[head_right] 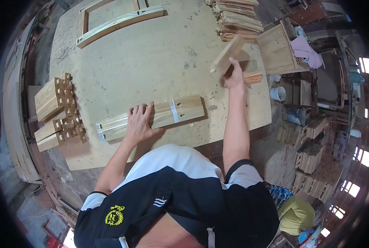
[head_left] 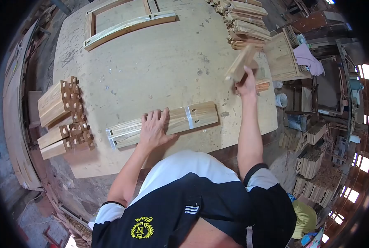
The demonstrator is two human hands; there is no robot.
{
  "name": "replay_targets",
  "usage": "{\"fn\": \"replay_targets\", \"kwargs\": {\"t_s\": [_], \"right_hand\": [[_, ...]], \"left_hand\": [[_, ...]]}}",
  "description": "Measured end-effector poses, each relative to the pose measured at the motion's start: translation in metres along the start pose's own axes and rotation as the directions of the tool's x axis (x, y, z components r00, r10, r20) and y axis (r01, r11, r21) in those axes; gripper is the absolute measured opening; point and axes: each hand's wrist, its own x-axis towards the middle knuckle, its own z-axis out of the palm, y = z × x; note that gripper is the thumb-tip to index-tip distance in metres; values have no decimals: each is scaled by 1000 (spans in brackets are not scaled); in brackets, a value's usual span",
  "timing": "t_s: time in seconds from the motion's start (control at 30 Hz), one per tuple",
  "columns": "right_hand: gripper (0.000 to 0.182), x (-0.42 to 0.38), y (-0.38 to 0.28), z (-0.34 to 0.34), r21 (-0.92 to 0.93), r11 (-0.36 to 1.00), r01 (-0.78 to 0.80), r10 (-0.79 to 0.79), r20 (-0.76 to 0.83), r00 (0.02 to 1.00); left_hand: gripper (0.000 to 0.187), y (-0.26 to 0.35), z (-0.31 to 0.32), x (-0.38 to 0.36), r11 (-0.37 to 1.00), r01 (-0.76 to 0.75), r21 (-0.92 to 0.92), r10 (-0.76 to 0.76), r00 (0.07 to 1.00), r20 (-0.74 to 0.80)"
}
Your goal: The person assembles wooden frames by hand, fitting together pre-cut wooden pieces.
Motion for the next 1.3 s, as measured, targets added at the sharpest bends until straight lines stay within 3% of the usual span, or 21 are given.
{"fn": "replay_targets", "kwargs": {"t_s": [0.07,0.17,0.2,0.27,0.3,0.33,0.43,0.47,0.57,0.63,0.67,0.77,0.8,0.83,0.9,1.0,1.03,1.1,1.13,1.3], "right_hand": [[72,-52,9,1,55,998,29,-33,81,996],[77,-111,2,12,188,981,-46,-38,419,907],[83,-109,6,4,313,908,-280,-14,687,726],[86,-143,-5,18,377,882,-283,-43,662,748],[87,-159,-8,22,410,867,-283,-57,646,761],[90,-164,-10,12,456,794,-402,-10,672,741],[92,-174,-16,1,431,696,-574,-108,853,510],[95,-180,-18,-6,423,715,-556,-91,846,525],[89,-199,-22,-4,360,791,-495,-66,854,516],[80,-197,-16,-18,125,981,-151,10,738,674],[75,-199,-10,-25,-34,999,10,14,659,752],[61,-228,11,24,-102,942,321,-245,449,859],[57,-236,6,38,-125,917,378,-260,530,807],[53,-236,12,48,-215,880,424,-269,509,817],[45,-240,20,62,-280,860,426,-222,546,808],[38,-206,43,59,-269,734,623,-291,705,647],[35,-201,41,57,-310,725,615,-244,720,650],[30,-191,39,57,-384,701,601,-143,750,646],[27,-186,41,56,-363,665,653,-143,796,588],[24,-182,46,46,-399,549,734,-101,841,532]], "left_hand": [[106,5,3,-10,1000,15,9,-15,1000,4],[111,8,6,-12,999,23,37,-23,1000,-2],[113,7,9,-13,998,17,55,-16,1000,-16],[121,8,11,-14,998,49,47,-50,998,21],[121,10,13,-16,998,61,32,-60,998,-32],[121,13,15,-16,998,67,17,-66,994,-83],[117,31,15,-15,994,53,-91,-71,976,-206],[115,40,16,-14,989,46,-139,-79,967,-242],[108,74,14,-4,897,-34,-440,-101,955,-280],[100,101,3,10,702,-50,-711,-145,967,-211],[97,113,-3,19,596,-61,-801,-150,971,-186],[91,151,-39,48,331,-80,-940,-148,980,-135],[86,160,-46,57,255,-110,-961,-160,975,-154],[82,167,-53,64,177,-143,-974,-175,969,-174],[66,177,-71,72,219,-138,-966,-296,934,-200],[45,168,-61,83,277,-204,-939,-414,856,-308],[40,163,-58,83,298,-243,-923,-446,820,-360],[38,155,-46,81,299,-307,-904,-446,792,-417],[38,149,-39,82,317,-305,-898,-463,777,-428],[39,149,-18,71,440,-270,-857,-527,695,-489]]}}
